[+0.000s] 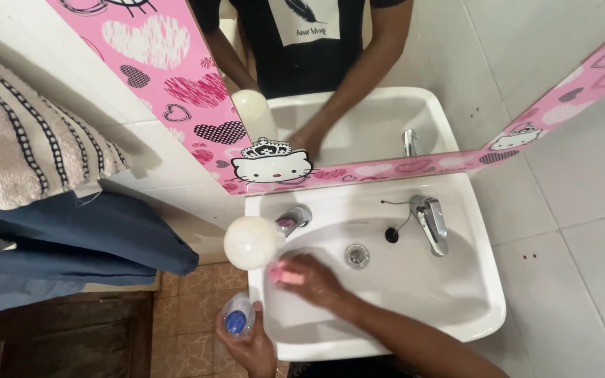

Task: Cleaning a bathroom sink by scrubbing with a brush and rinsing with water from a bucket and bottle.

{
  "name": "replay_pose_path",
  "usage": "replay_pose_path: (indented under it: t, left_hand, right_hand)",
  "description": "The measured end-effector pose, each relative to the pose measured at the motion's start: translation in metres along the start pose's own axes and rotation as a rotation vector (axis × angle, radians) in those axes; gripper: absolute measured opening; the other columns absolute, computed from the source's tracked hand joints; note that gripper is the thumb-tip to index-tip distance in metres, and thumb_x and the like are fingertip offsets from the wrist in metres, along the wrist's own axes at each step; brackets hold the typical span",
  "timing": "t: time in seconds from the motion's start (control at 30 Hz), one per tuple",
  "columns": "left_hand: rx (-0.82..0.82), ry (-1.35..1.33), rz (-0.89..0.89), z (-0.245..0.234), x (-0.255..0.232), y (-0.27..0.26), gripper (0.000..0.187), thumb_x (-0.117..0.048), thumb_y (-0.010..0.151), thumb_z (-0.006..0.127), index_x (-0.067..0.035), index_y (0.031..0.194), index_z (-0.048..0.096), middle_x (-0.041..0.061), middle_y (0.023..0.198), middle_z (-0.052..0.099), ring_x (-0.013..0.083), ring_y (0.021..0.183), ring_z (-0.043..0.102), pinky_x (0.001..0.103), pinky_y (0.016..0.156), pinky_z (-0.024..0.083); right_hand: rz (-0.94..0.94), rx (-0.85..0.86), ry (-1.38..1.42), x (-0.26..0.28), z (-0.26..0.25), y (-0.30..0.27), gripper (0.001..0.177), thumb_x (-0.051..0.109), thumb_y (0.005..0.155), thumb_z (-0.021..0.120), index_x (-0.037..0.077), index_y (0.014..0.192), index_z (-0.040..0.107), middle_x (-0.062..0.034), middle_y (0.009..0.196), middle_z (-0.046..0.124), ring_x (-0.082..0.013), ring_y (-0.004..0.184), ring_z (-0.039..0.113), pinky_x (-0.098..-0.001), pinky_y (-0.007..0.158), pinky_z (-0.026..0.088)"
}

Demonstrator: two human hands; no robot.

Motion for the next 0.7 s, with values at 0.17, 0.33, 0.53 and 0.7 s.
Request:
replay_pose_path:
  t: [0.17, 0.33, 0.53, 0.7]
  left_hand:
    - [-0.043, 0.064, 0.034, -0.002, -0.006, -0.001, 0.067, -0.007, 0.079, 0.084, 0.005, 0.134, 0.047, 0.021, 0.125, 0.059, 0.0278, 0.113, 0.06, 0.041, 0.096, 0.053]
    - [0.001, 0.116, 0.095, -0.001, 0.0, 0.003, 0.062, -0.004, 0.081, 0.084, 0.006, 0.132, 0.049, 0.022, 0.126, 0.059, 0.0295, 0.114, 0.061, 0.042, 0.099, 0.052]
    - [0.011, 0.031, 0.108, 0.002, -0.006, 0.002, 0.065, -0.004, 0.082, 0.083, 0.005, 0.136, 0.047, 0.02, 0.128, 0.06, 0.028, 0.116, 0.061, 0.04, 0.1, 0.053]
    - [0.034, 0.153, 0.078, -0.002, 0.001, 0.005, 0.068, -0.005, 0.084, 0.082, 0.005, 0.139, 0.044, 0.02, 0.128, 0.057, 0.0288, 0.117, 0.058, 0.041, 0.101, 0.049]
  right_hand:
    - [0.338, 0.571, 0.297, -0.007, -0.028, -0.046, 0.032, 0.04, 0.085, 0.078, 0.026, 0.114, 0.075, -0.0001, 0.124, 0.07, -0.0248, 0.117, 0.062, -0.0407, 0.1, 0.049]
    - [0.379, 0.319, -0.275, -0.098, -0.065, -0.073, 0.021, 0.037, 0.086, 0.073, 0.029, 0.106, 0.077, 0.003, 0.122, 0.073, -0.0248, 0.101, 0.067, -0.0391, 0.09, 0.053]
    - [0.317, -0.01, -0.036, -0.057, 0.005, -0.013, 0.03, 0.034, 0.083, 0.081, 0.022, 0.109, 0.072, -0.002, 0.104, 0.07, -0.0264, 0.094, 0.068, -0.0394, 0.08, 0.057]
    - [-0.028, -0.005, 0.042, -0.041, -0.001, -0.006, 0.034, 0.018, 0.078, 0.082, 0.015, 0.11, 0.07, -0.0049, 0.109, 0.068, -0.0259, 0.1, 0.066, -0.0406, 0.088, 0.056]
Point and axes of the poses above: each hand's wrist, its own y-axis towards the middle knuckle, its own z-axis out of the palm, x = y × z, the point moved 7 cm from there along y, towards the middle knuckle
